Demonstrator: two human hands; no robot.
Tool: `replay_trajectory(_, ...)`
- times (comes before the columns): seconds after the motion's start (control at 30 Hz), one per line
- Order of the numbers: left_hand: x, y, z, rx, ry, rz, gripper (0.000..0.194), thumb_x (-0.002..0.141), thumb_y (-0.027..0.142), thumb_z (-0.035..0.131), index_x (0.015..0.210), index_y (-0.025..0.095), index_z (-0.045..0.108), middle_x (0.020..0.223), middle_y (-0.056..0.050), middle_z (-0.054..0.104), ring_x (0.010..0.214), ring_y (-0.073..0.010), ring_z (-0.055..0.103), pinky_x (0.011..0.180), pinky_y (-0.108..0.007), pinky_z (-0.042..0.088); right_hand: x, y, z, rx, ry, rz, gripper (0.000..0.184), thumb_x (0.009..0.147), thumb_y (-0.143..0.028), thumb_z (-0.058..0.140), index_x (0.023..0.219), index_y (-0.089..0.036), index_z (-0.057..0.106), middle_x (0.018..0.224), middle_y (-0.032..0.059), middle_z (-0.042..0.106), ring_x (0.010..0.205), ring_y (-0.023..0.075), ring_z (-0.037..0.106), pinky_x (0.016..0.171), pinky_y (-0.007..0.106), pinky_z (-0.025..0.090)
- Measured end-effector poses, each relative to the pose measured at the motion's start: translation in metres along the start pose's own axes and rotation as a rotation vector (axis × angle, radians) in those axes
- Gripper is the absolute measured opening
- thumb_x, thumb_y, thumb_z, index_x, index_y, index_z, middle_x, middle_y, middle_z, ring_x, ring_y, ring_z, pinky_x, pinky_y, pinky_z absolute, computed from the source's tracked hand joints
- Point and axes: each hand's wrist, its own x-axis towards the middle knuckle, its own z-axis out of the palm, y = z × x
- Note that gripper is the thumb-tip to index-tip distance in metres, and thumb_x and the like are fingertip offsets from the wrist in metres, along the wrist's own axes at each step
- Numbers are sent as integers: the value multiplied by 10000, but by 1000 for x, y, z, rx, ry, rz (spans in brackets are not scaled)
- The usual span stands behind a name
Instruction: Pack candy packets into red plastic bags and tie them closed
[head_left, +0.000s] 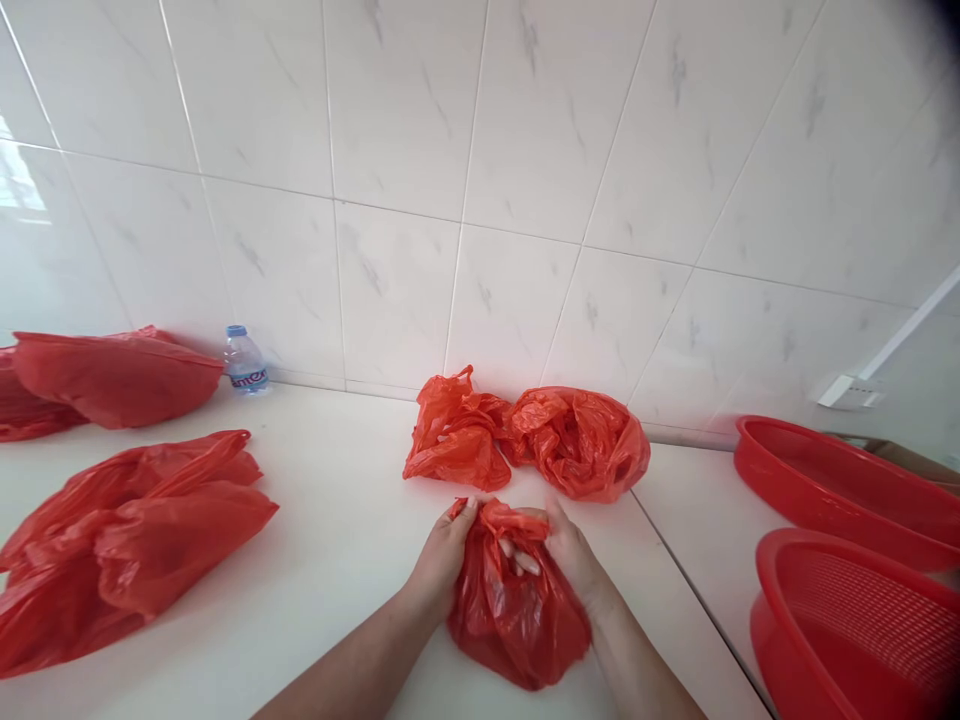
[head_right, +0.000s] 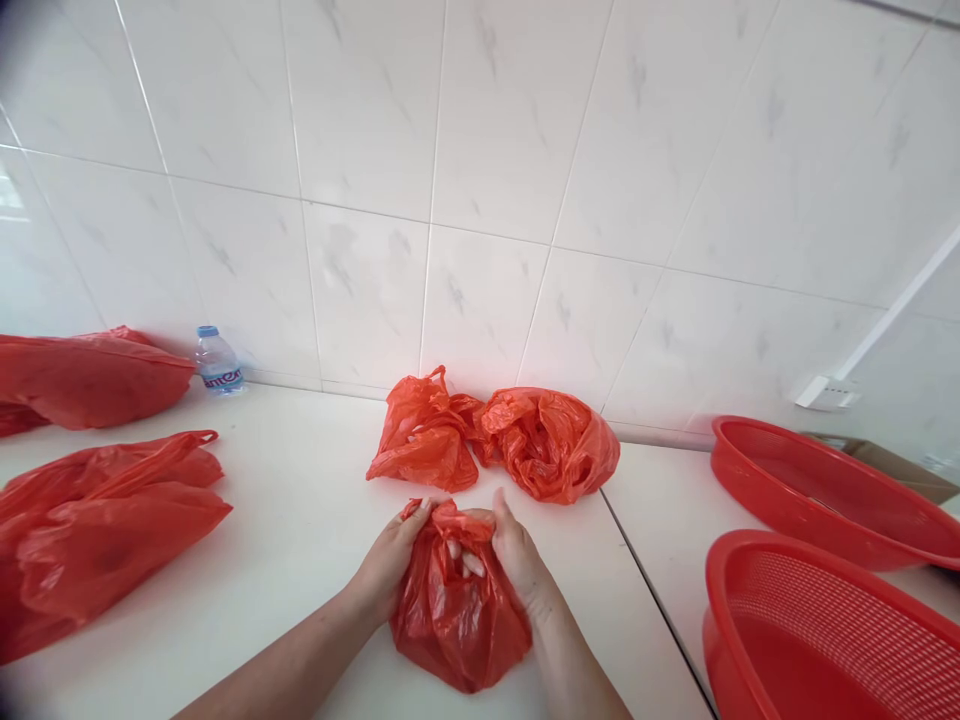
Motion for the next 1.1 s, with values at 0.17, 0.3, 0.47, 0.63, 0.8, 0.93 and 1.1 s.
replay_trajectory(0.17,5,-1,-8,-15,67,41,277,811,432,615,870,162,597,750,-48,702,637,-170,664,653,-278,508,3,-3,-1,-191,15,-73,376,665,-301,753,1004,-233,607,813,-11,623,714,136,577,732,284,448)
replay_trajectory(0.3,3,1,-6,14,28,48,273,831,436,586,933,183,601,833,-57,704,735,-185,674,727,-302,506,15,10,-7,-418,216,-148,425,662,-250,708,1055,-239,544,798,-20,619,694,147,576,644,263,447)
replay_trajectory(0.47,-5,4,4,119,-76,50,281,810,440,608,910,180,650,927,-81,681,875,-226,649,816,-357,485,24,27,-14,-646,451,-241,102,716,-277,585,669,-191,560,643,-25,574,619,138,499,567,242,371)
replay_trajectory(0.63,-8,1,8,749,-175,335,163,819,231,568,726,208,700,1106,-64,560,1073,-216,529,910,-316,420,23,28,-18,-698,565,-268,239,689,-237,561,523,-201,392,504,-67,396,529,96,304,495,235,224)
replay_trajectory(0.8,-5,-6,-1,1201,-116,491,242,806,129,446,685,209,640,865,-29,533,702,-144,512,644,-258,414,20,18,-14,-637,517,-233,206,727,-280,559,568,-196,457,553,-49,457,558,108,389,517,229,307)
replay_trajectory(0.93,-3,-5,-9,1229,-26,512,249,848,162,411,739,210,628,835,-20,507,694,-147,507,647,-266,404,10,5,-12,-522,296,-180,105,715,-227,573,805,-179,597,771,-3,619,722,155,554,660,258,437)
replay_trajectory(1.1,-5,-3,-8,1240,3,541,266,856,153,401,820,223,656,874,-23,517,752,-153,542,691,-269,435,7,7,-14,-482,197,-162,223,674,-201,646,886,-194,576,802,-24,615,752,151,562,687,259,443)
